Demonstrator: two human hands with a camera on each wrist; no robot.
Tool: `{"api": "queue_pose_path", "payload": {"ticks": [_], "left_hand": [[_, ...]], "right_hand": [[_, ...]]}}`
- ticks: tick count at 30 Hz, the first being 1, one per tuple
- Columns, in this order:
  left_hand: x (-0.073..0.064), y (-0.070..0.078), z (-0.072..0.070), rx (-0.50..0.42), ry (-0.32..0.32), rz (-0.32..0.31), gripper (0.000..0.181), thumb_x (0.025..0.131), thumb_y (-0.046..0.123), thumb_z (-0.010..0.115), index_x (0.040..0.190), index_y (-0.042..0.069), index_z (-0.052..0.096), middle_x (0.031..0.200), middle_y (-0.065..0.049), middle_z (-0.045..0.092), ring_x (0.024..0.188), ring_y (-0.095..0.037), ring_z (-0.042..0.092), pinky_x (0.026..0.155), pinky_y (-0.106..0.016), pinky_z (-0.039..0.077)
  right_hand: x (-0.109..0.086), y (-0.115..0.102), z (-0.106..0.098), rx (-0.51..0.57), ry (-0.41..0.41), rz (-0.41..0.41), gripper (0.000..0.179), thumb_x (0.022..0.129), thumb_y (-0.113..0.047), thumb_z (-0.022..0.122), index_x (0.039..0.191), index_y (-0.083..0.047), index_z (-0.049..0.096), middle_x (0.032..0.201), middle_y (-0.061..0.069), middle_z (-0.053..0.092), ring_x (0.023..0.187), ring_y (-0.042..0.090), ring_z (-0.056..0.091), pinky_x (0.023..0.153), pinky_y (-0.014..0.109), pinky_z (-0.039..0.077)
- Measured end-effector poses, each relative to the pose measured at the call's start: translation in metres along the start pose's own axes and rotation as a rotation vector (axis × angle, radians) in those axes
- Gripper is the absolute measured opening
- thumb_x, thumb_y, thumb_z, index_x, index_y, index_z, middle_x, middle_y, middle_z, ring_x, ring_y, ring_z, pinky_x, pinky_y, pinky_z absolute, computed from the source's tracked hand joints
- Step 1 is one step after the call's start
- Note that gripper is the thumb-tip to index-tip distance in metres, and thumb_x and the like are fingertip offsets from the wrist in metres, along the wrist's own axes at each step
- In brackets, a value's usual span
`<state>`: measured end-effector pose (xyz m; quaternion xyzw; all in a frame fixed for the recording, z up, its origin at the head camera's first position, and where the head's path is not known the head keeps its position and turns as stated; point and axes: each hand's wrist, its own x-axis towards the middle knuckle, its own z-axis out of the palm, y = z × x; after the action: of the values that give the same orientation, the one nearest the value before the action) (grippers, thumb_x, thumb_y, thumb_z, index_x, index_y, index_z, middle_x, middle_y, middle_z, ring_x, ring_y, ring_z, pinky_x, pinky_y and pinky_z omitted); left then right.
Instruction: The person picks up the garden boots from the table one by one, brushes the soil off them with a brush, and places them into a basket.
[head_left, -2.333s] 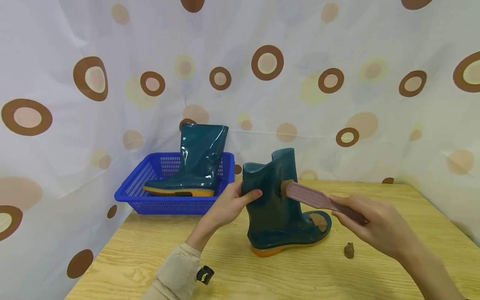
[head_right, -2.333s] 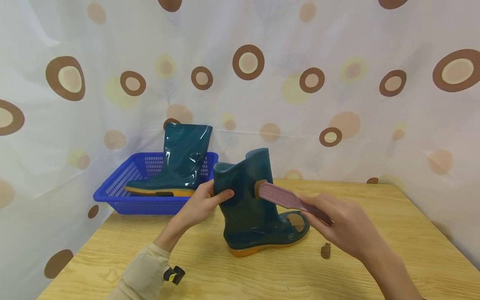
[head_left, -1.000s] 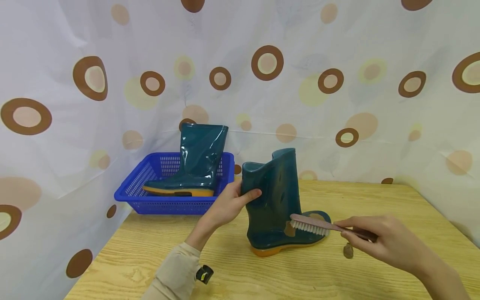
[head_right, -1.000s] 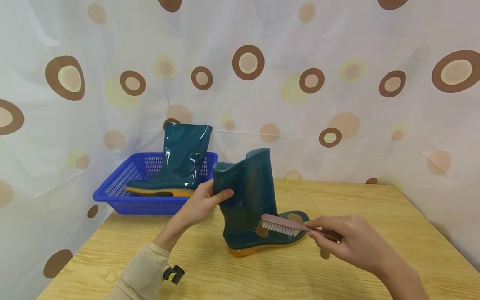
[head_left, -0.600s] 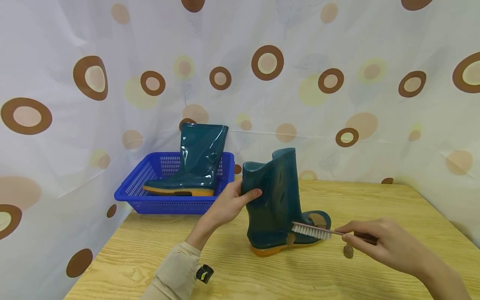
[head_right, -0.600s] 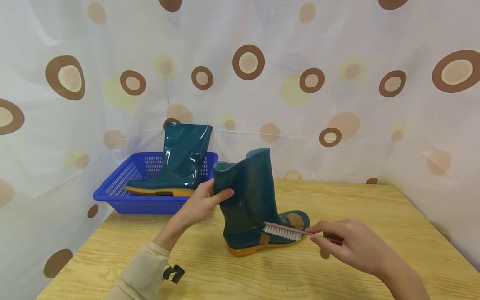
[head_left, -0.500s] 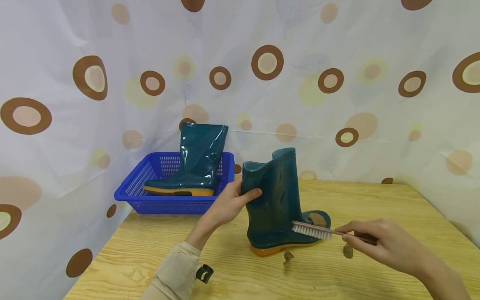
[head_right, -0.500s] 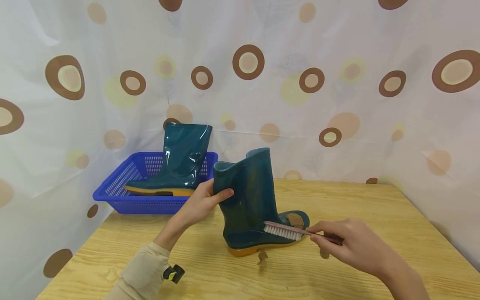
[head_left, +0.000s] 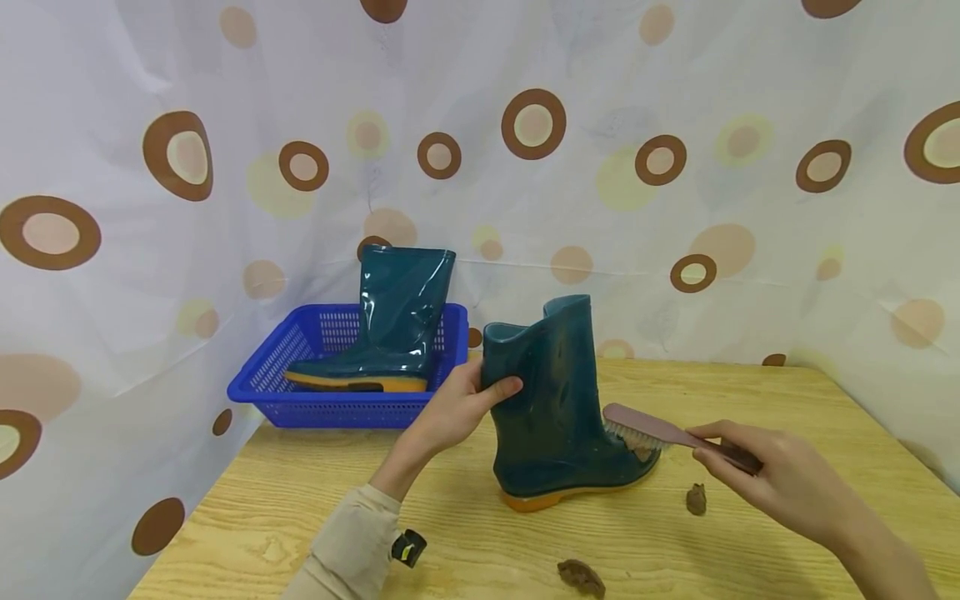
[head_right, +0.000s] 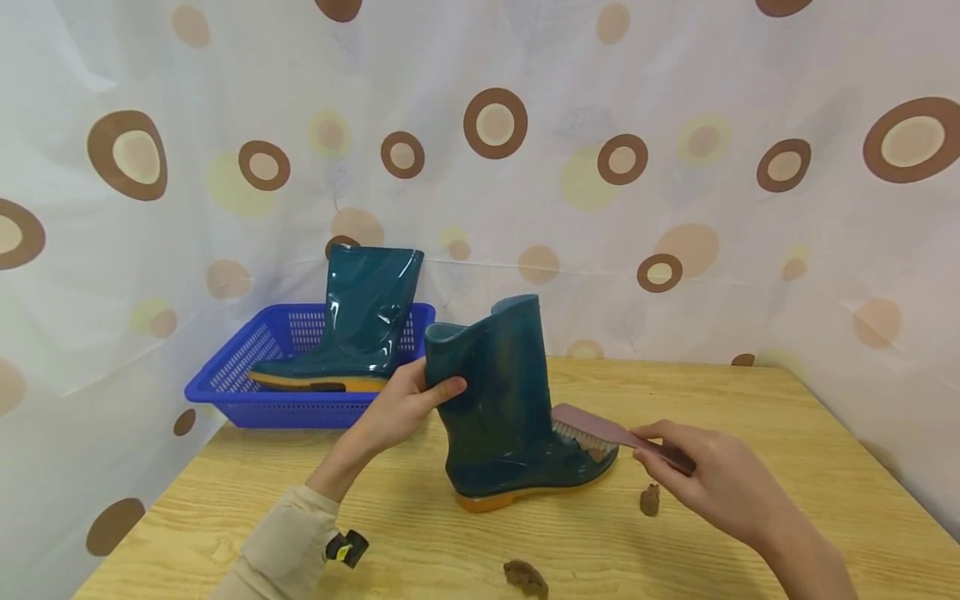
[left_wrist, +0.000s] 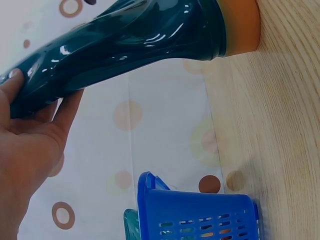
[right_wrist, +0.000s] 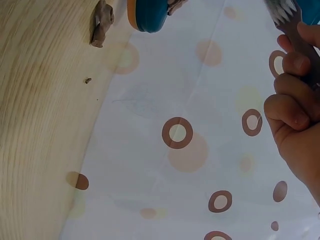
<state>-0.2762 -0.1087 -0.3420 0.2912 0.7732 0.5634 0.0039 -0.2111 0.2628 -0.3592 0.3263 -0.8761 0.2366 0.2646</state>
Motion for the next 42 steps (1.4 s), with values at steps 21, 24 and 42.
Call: {"api": "queue_pose_path", "payload": {"ticks": [21, 24, 42], "left_hand": [[-0.001, 0.000, 0.001, -0.009, -0.013, 0.003, 0.041, 0.101, 0.029, 0.057, 0.140, 0.016, 0.051, 0.138, -0.005, 0.061, 0.124, -0.025, 0.062, 0.106, -0.047, 0.049], [-0.001, 0.000, 0.001, -0.010, -0.013, 0.006, 0.041, 0.102, 0.028, 0.057, 0.140, 0.015, 0.051, 0.138, -0.005, 0.062, 0.123, -0.025, 0.062, 0.105, -0.046, 0.050], [0.001, -0.001, 0.001, -0.008, -0.011, 0.008, 0.040, 0.101, 0.029, 0.057, 0.139, 0.016, 0.052, 0.135, -0.005, 0.063, 0.121, -0.024, 0.064, 0.104, -0.045, 0.051]], "right_hand": [[0.015, 0.002, 0.012, -0.229, -0.022, 0.083, 0.016, 0.086, -0.018, 0.077, 0.102, -0.017, 0.074, 0.064, -0.025, 0.050, 0.053, -0.009, 0.034, 0.050, 0.017, 0.031], [0.016, 0.001, 0.013, -0.242, -0.054, 0.110, 0.016, 0.087, -0.019, 0.076, 0.102, -0.016, 0.074, 0.064, -0.023, 0.051, 0.053, -0.008, 0.035, 0.049, 0.018, 0.031], [0.005, 0.012, 0.008, -0.259, -0.195, 0.180, 0.017, 0.089, -0.029, 0.075, 0.103, -0.018, 0.075, 0.084, -0.014, 0.071, 0.064, -0.011, 0.050, 0.054, 0.021, 0.044]]}}
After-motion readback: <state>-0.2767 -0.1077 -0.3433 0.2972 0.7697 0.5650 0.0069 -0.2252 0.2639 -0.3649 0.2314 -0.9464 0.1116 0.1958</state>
